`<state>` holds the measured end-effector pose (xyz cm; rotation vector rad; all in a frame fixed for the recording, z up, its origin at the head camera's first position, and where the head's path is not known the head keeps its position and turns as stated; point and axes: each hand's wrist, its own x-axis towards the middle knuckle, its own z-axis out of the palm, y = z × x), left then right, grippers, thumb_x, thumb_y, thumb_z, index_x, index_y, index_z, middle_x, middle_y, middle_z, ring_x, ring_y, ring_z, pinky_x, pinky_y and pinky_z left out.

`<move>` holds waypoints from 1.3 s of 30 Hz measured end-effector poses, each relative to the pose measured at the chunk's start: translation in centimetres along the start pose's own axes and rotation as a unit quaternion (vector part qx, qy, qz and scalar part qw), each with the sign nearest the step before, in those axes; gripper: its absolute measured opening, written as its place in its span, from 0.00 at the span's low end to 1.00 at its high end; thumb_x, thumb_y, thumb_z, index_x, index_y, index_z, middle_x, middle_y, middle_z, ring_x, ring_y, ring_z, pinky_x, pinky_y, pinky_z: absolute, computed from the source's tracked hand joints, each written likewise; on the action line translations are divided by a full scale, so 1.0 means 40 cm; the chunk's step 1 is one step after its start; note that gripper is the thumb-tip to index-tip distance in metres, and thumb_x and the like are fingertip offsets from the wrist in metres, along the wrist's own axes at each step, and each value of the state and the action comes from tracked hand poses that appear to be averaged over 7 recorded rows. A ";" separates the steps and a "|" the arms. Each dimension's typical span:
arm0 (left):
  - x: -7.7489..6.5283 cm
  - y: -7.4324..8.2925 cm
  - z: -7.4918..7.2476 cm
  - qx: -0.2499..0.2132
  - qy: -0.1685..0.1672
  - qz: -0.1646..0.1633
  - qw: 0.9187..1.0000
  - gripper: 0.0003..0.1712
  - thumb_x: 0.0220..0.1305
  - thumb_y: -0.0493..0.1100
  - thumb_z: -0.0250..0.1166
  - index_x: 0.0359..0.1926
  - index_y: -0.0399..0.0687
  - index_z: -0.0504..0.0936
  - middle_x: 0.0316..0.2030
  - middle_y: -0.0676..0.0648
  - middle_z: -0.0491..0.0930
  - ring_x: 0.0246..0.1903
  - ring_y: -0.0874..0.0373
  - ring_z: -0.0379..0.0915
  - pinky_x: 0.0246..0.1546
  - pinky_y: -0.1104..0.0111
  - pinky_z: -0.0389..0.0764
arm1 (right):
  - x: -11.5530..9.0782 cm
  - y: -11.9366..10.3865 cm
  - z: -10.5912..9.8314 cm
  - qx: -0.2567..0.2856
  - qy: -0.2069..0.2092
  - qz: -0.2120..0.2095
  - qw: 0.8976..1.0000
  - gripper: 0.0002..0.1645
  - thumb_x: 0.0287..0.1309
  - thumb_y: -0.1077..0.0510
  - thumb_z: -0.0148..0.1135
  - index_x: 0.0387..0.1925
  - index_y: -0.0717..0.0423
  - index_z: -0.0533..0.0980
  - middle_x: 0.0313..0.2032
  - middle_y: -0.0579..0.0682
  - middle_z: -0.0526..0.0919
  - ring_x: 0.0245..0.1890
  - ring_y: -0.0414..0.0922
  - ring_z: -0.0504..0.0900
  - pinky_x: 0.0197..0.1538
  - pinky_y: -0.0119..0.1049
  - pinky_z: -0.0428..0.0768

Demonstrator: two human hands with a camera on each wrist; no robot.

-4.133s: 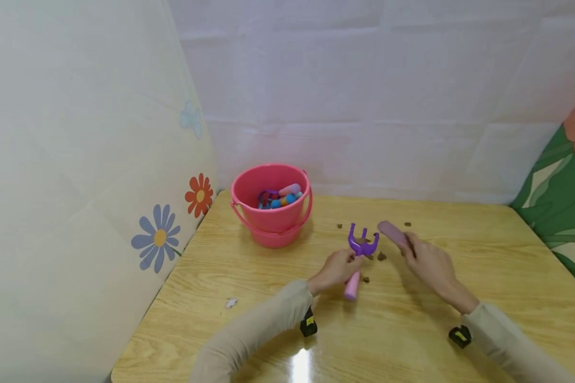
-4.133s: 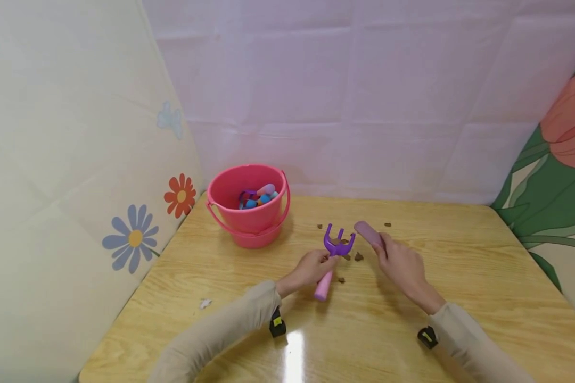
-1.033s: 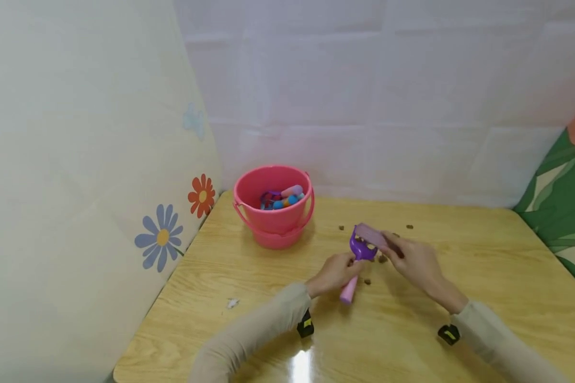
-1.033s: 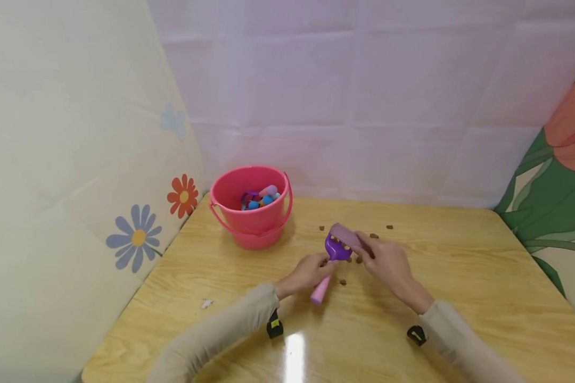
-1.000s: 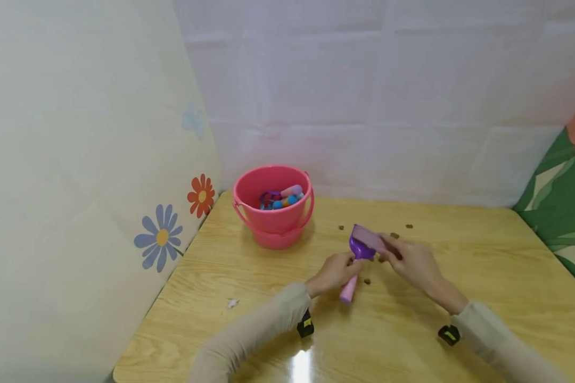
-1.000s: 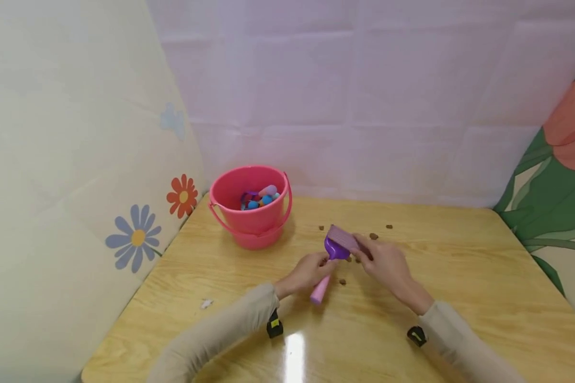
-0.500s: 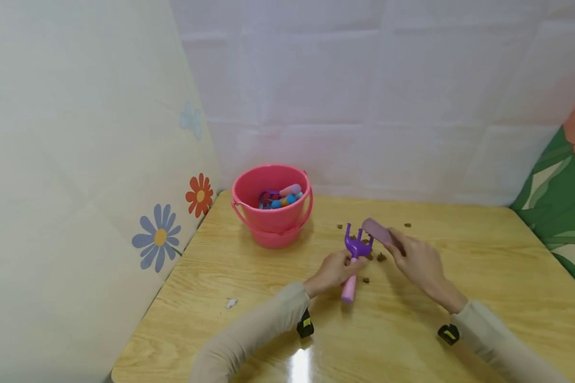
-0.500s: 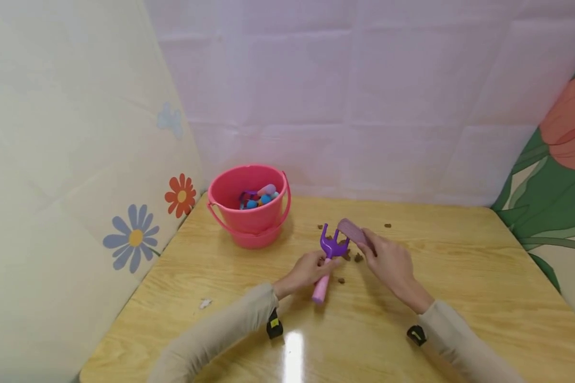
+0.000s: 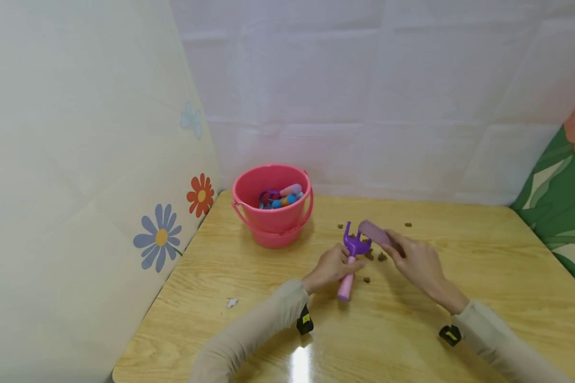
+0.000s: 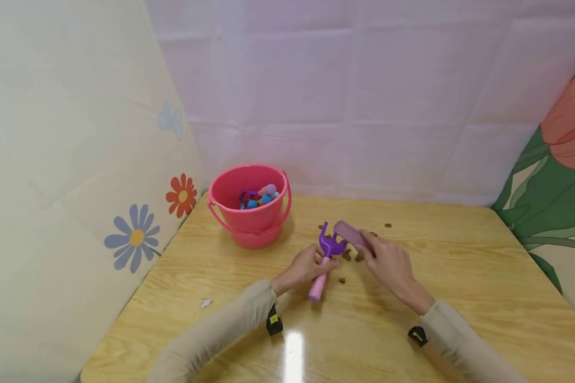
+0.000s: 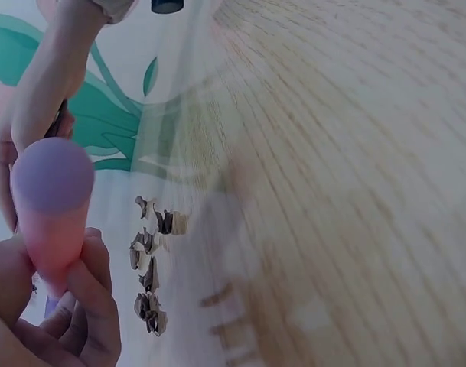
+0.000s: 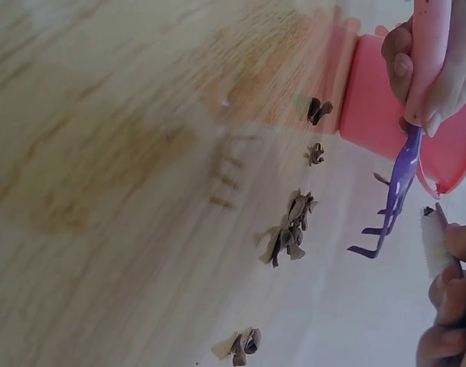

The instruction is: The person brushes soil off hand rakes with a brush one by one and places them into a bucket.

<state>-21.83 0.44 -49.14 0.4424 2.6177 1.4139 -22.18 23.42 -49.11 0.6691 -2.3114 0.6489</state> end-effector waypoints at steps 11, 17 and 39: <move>-0.004 0.009 -0.003 -0.088 -0.010 -0.049 0.995 0.10 0.75 0.45 0.56 0.39 0.42 0.70 0.26 0.44 0.83 0.17 0.60 0.74 0.16 0.70 0.76 | -0.004 -0.015 0.000 0.015 0.012 -0.007 1.000 0.26 0.55 0.60 0.72 0.55 0.64 0.78 0.16 0.43 0.74 0.10 0.28 0.54 0.11 0.26 0.57; -0.005 0.014 -0.010 -0.092 -0.007 -0.067 0.993 0.11 0.78 0.45 0.50 0.42 0.40 0.70 0.26 0.44 0.83 0.15 0.60 0.72 0.13 0.72 0.74 | -0.004 -0.020 -0.001 0.020 0.010 -0.011 1.000 0.26 0.55 0.61 0.72 0.56 0.64 0.77 0.17 0.43 0.73 0.10 0.28 0.55 0.11 0.25 0.57; 0.002 0.007 -0.019 -0.117 -0.007 -0.070 0.991 0.18 0.74 0.49 0.57 0.47 0.35 0.75 0.25 0.44 0.83 0.17 0.60 0.76 0.18 0.70 0.79 | -0.001 -0.035 0.006 0.035 -0.017 -0.033 0.999 0.24 0.56 0.62 0.71 0.55 0.64 0.78 0.15 0.37 0.66 0.11 0.28 0.55 0.12 0.24 0.56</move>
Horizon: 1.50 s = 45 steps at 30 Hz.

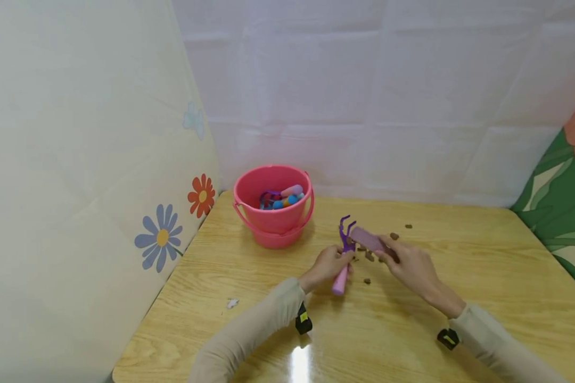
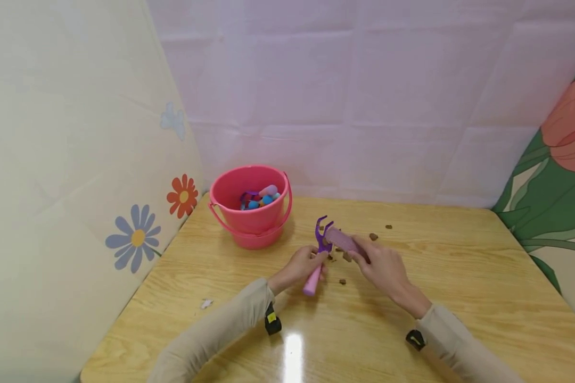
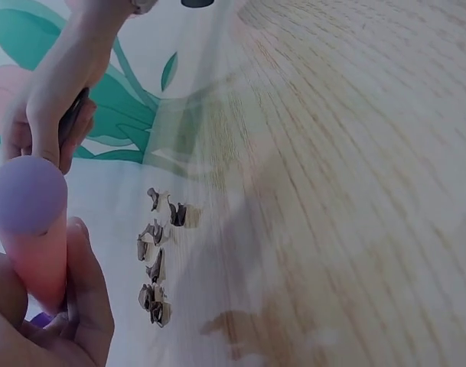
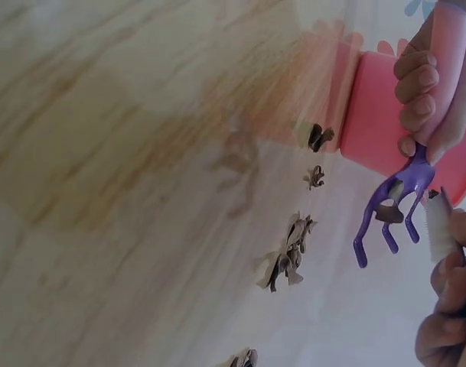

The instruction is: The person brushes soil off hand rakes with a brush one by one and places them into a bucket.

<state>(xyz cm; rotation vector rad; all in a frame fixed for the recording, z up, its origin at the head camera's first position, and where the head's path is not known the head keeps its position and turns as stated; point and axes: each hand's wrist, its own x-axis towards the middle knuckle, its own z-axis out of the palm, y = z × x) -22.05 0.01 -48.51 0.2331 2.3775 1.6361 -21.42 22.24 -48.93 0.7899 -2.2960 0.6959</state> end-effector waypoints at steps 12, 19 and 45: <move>0.002 0.003 0.002 -0.004 -0.011 0.018 1.000 0.19 0.76 0.46 0.52 0.42 0.31 0.77 0.22 0.46 0.81 0.18 0.59 0.78 0.20 0.67 0.81 | -0.008 0.007 0.009 -0.025 -0.028 0.020 0.999 0.25 0.56 0.59 0.71 0.54 0.65 0.79 0.15 0.41 0.70 0.10 0.31 0.56 0.12 0.26 0.58; 0.001 0.005 0.003 0.007 -0.015 0.027 0.999 0.20 0.77 0.47 0.52 0.43 0.30 0.77 0.23 0.43 0.82 0.17 0.59 0.77 0.19 0.68 0.80 | -0.005 0.023 0.000 -0.057 0.030 0.023 0.998 0.26 0.52 0.61 0.73 0.53 0.65 0.80 0.16 0.47 0.75 0.09 0.32 0.54 0.12 0.28 0.56; -0.003 0.009 0.024 0.076 -0.004 0.044 0.996 0.18 0.76 0.45 0.53 0.40 0.32 0.79 0.21 0.46 0.81 0.16 0.63 0.72 0.17 0.74 0.72 | 0.021 0.009 0.008 -0.025 0.015 0.020 0.999 0.25 0.57 0.60 0.71 0.55 0.66 0.77 0.20 0.49 0.78 0.11 0.32 0.60 0.12 0.28 0.60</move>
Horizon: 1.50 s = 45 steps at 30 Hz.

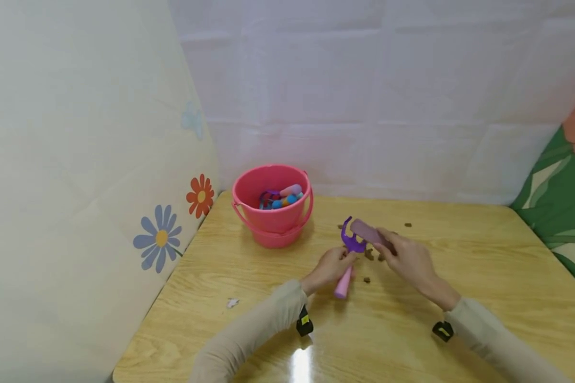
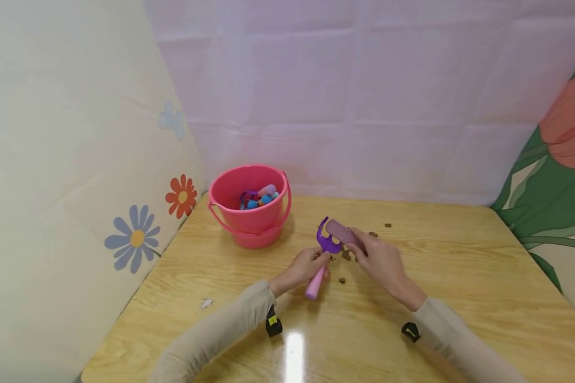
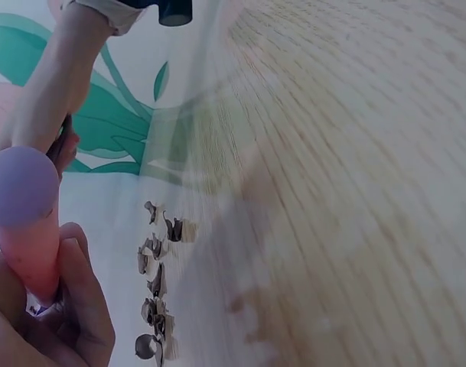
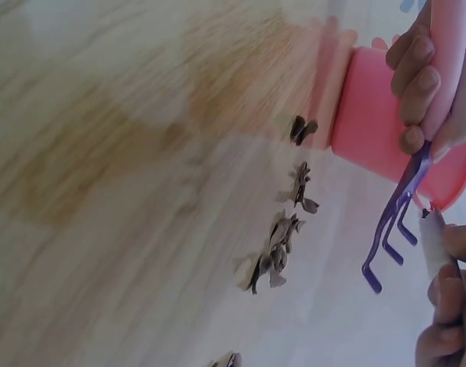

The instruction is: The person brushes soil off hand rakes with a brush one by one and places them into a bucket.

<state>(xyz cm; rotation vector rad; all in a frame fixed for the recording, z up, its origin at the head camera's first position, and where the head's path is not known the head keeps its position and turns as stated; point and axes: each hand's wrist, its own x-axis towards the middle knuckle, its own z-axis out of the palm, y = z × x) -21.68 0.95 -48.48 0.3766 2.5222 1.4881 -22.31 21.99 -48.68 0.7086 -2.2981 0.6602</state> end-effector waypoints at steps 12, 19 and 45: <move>-0.004 0.006 0.009 0.020 -0.018 0.004 1.000 0.17 0.75 0.46 0.53 0.39 0.36 0.80 0.20 0.51 0.79 0.17 0.62 0.73 0.17 0.74 0.73 | 0.022 -0.007 0.020 -0.024 0.017 -0.006 1.000 0.25 0.55 0.61 0.72 0.56 0.60 0.79 0.16 0.44 0.74 0.10 0.31 0.56 0.12 0.27 0.58; -0.007 0.003 0.000 0.043 -0.008 0.010 0.999 0.18 0.75 0.46 0.53 0.37 0.35 0.80 0.19 0.52 0.78 0.16 0.62 0.72 0.19 0.74 0.72 | 0.020 -0.008 0.026 0.004 0.039 -0.025 0.999 0.26 0.54 0.60 0.73 0.55 0.64 0.79 0.18 0.49 0.78 0.11 0.32 0.58 0.13 0.27 0.60; -0.006 -0.019 -0.017 0.003 0.011 -0.004 1.000 0.19 0.76 0.49 0.51 0.41 0.35 0.77 0.22 0.51 0.79 0.19 0.61 0.74 0.18 0.73 0.74 | -0.012 0.007 0.002 -0.010 0.027 0.032 0.999 0.22 0.59 0.59 0.69 0.53 0.67 0.77 0.18 0.48 0.76 0.09 0.31 0.57 0.10 0.27 0.58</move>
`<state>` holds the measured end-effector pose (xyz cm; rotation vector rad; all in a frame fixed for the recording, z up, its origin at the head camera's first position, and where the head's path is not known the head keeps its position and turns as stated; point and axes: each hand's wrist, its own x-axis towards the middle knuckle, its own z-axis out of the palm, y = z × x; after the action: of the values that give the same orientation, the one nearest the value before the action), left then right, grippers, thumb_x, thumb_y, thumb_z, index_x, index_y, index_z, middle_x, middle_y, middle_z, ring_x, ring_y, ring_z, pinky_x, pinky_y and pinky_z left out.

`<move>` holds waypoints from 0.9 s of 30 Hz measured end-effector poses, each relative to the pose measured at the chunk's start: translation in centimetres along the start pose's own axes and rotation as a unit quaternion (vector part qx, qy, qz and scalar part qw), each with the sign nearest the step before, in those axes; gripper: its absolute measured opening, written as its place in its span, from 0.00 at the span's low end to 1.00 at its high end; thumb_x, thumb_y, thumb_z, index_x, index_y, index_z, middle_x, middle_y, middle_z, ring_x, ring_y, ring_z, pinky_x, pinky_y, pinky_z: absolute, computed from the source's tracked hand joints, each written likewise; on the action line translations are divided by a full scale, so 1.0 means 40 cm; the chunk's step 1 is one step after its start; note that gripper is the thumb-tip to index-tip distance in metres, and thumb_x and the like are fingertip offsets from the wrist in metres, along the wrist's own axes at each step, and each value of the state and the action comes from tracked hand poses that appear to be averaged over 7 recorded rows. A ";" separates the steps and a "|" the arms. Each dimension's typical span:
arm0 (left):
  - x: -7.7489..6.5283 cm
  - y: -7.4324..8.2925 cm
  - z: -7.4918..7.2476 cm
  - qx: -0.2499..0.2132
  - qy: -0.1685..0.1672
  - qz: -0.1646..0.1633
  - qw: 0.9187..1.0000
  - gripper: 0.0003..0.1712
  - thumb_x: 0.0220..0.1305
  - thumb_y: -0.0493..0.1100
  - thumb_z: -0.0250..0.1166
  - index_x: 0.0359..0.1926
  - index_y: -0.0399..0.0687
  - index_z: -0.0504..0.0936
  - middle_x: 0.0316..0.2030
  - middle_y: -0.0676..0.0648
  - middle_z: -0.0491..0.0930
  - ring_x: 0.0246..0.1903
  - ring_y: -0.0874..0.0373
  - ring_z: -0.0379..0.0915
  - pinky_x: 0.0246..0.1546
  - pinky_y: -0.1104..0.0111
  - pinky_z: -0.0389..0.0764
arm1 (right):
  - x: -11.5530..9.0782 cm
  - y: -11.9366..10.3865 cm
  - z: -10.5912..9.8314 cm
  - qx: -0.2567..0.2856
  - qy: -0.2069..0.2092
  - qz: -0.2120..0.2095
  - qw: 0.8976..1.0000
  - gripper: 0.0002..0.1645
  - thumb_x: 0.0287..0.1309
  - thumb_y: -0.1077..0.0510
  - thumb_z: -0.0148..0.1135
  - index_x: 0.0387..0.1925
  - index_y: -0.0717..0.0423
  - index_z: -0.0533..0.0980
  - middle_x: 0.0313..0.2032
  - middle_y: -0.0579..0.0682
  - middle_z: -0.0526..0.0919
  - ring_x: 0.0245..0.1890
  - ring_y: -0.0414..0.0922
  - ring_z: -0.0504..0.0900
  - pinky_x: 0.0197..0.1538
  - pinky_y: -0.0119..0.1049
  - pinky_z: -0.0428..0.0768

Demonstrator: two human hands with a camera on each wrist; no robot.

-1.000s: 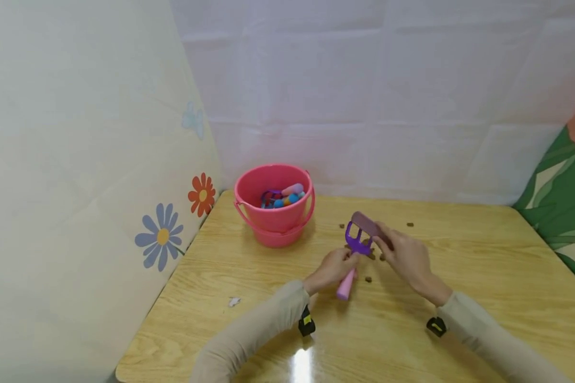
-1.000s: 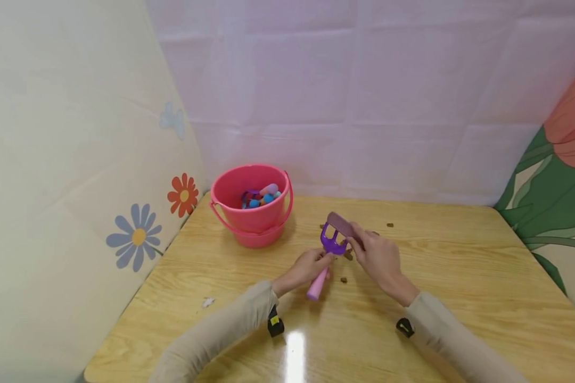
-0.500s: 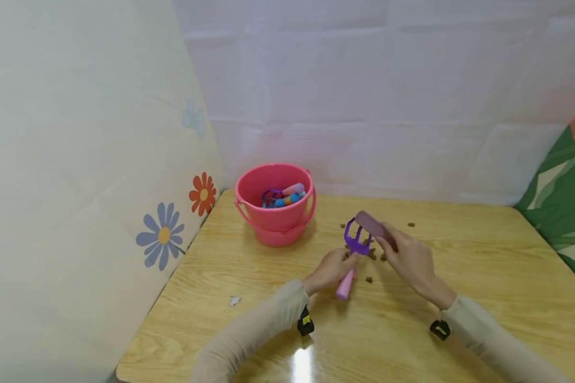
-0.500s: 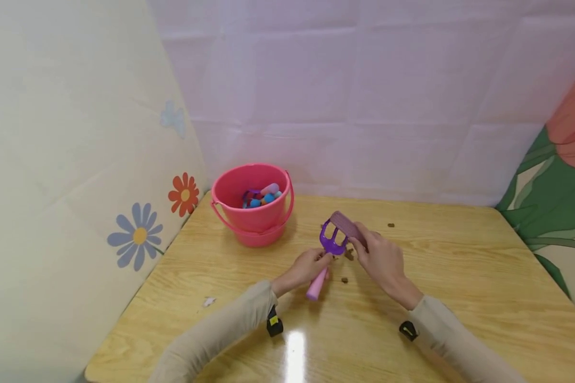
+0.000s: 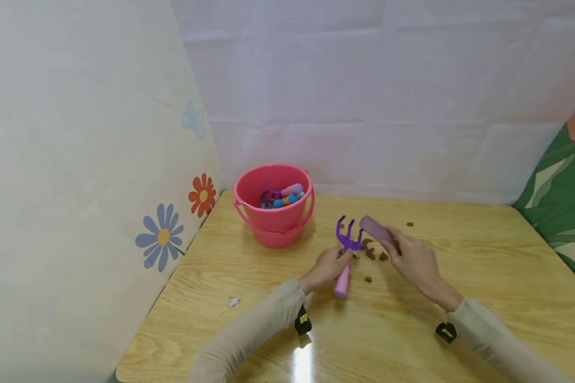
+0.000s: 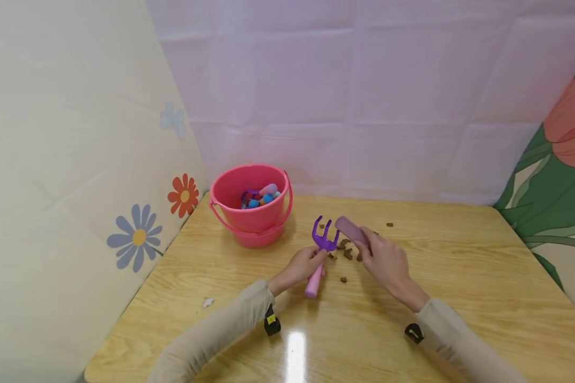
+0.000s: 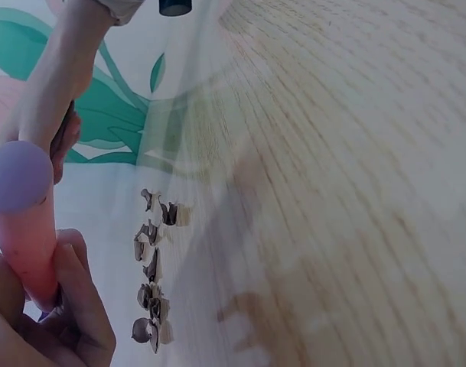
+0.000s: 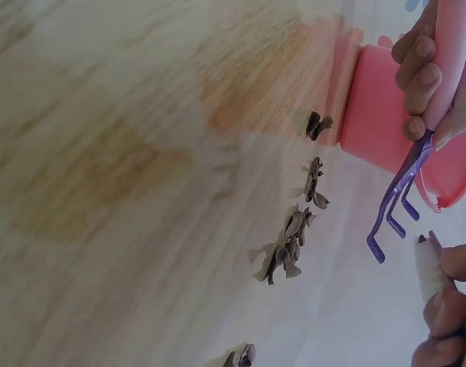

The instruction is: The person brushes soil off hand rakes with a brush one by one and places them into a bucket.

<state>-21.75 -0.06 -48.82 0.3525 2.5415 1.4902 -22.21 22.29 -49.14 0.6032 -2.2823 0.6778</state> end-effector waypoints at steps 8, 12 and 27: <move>0.003 0.007 -0.010 -0.011 0.000 0.007 1.000 0.20 0.76 0.49 0.51 0.41 0.35 0.77 0.23 0.48 0.80 0.20 0.59 0.76 0.19 0.71 0.75 | -0.009 0.003 -0.013 -0.017 -0.012 0.009 1.000 0.23 0.61 0.59 0.68 0.53 0.69 0.76 0.15 0.47 0.72 0.08 0.33 0.56 0.10 0.27 0.56; 0.006 0.014 -0.020 0.006 0.001 0.020 1.000 0.21 0.76 0.50 0.51 0.38 0.35 0.78 0.22 0.50 0.80 0.20 0.60 0.75 0.20 0.73 0.73 | -0.011 0.006 -0.019 -0.018 -0.013 0.009 1.000 0.23 0.60 0.59 0.68 0.53 0.70 0.76 0.15 0.48 0.72 0.08 0.33 0.56 0.10 0.27 0.56; 0.008 0.081 -0.091 0.054 0.013 0.049 0.997 0.20 0.75 0.51 0.52 0.34 0.41 0.78 0.24 0.49 0.76 0.19 0.61 0.71 0.19 0.71 0.76 | -0.025 0.023 -0.030 -0.019 -0.041 0.026 0.999 0.22 0.61 0.59 0.67 0.53 0.68 0.76 0.14 0.44 0.69 0.09 0.34 0.57 0.11 0.27 0.56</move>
<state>-22.67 -1.49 -44.23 0.4819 2.6671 1.4021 -21.52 23.96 -49.34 0.5637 -2.3885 0.6429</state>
